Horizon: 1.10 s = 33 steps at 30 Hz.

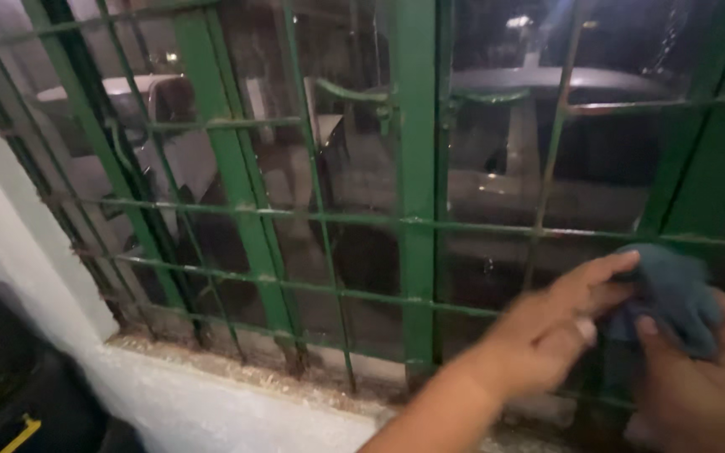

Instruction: The person cleans a green metal window grille using a blue cloth. They wipe the glass panes and the metal bars, moving the cloth across different sections of the window.

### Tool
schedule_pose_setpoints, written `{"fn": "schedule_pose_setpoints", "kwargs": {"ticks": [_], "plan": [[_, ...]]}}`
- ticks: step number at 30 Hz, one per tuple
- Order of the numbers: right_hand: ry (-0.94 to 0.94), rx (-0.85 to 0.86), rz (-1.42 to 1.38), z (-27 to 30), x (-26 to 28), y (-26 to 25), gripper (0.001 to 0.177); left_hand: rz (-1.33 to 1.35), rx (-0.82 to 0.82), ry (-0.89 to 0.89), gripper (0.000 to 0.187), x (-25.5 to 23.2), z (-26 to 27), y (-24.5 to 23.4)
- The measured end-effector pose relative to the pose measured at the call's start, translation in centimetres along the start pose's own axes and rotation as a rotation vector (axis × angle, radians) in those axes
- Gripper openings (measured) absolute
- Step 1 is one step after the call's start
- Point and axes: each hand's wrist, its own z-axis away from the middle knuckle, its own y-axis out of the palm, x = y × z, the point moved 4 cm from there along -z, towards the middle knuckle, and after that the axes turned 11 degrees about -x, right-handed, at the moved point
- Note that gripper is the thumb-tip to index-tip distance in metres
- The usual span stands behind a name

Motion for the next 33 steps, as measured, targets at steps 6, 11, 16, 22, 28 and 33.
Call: {"fn": "schedule_pose_setpoints", "kwargs": {"ticks": [6,11,16,22,28,33], "plan": [[0.42,-0.022,-0.039,-1.6,-3.0,-2.3,0.051,-0.868,-0.66,0.834,0.04,-3.6,-10.1,-7.2],[0.362,-0.055,0.285,-2.0,-9.2,-3.6,0.067,-1.34,-0.409,0.58,0.036,-4.5,-17.6,-10.8],[0.499,0.108,0.236,-0.2,-9.7,-2.4,0.06,-1.616,-0.172,0.546,0.042,-3.3,-18.8,-11.1],[0.429,0.242,0.197,0.5,-9.7,-2.2,0.058,-1.678,-0.067,0.565,0.043,-3.0,-19.0,-11.1],[0.367,0.32,0.085,-0.8,-10.7,-2.4,0.057,-1.654,0.005,0.573,0.043,-3.2,-18.8,-11.6],[0.304,0.106,0.002,-5.1,-10.5,-2.6,0.057,-1.665,0.002,0.61,0.042,-3.1,-19.1,-11.5]]}}
